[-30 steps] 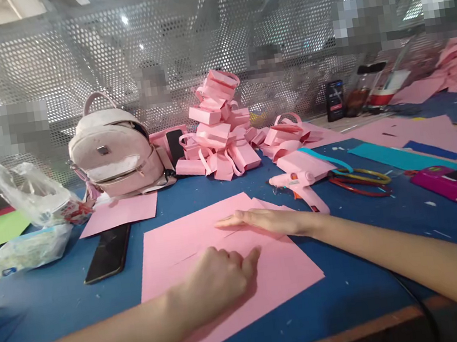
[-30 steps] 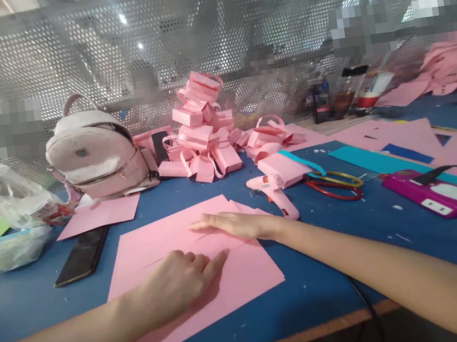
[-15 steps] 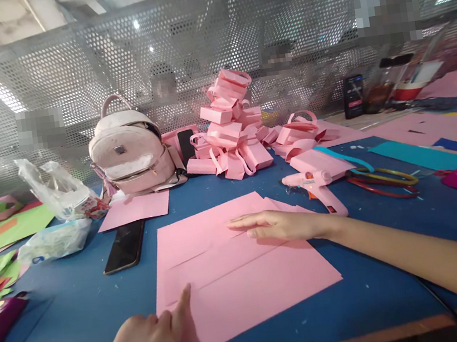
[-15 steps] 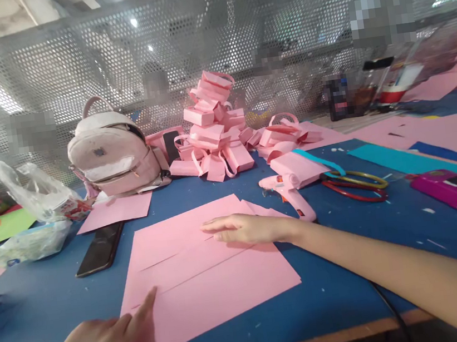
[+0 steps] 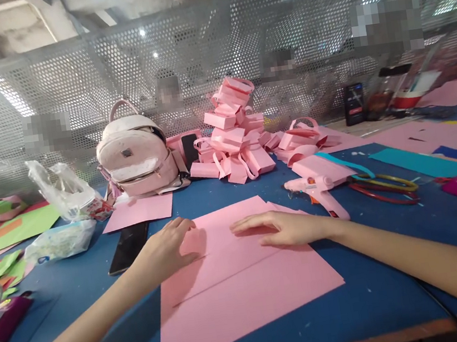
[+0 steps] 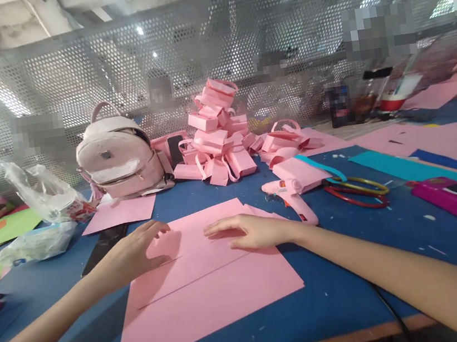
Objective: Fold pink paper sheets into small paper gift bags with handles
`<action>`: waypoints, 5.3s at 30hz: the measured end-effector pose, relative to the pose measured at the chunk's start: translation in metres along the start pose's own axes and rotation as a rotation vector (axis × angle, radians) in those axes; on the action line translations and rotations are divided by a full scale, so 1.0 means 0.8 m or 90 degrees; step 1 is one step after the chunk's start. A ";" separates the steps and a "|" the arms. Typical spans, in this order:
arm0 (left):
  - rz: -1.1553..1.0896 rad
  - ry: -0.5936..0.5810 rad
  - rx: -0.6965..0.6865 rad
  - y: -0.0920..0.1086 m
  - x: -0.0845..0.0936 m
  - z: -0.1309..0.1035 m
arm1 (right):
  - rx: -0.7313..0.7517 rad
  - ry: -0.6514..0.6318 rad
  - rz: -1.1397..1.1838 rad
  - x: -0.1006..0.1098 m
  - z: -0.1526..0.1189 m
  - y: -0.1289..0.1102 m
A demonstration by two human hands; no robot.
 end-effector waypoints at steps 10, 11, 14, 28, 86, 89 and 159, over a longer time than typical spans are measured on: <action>-0.056 -0.059 -0.039 -0.013 -0.016 0.030 | -0.063 0.247 -0.178 0.061 -0.010 -0.033; -0.043 -0.058 -0.037 -0.010 -0.015 0.029 | -0.077 0.235 -0.217 0.060 -0.009 -0.037; -0.003 -0.044 -0.022 0.001 -0.013 0.024 | -0.125 0.167 -0.363 0.048 -0.003 -0.044; 0.157 0.002 -0.004 0.040 -0.030 -0.009 | -0.131 0.095 -0.466 0.003 0.009 -0.042; 0.038 0.006 -0.431 0.065 -0.067 -0.039 | -0.238 0.110 -0.494 -0.051 -0.151 0.003; 0.058 0.006 -0.433 0.066 -0.071 -0.042 | -0.243 0.154 -0.541 -0.051 -0.161 0.001; -0.049 -0.086 -0.438 0.131 -0.088 -0.036 | 0.015 -0.044 -0.351 -0.058 0.045 -0.047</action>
Point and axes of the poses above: each hand's wrist, its own z-axis towards the middle knuckle, its own x-axis out of the back of the hand, y = z × x, the point moved 8 cm from there along z, towards the middle knuckle, and after that the axes turned 6 degrees about -y, right-handed, at the moved point
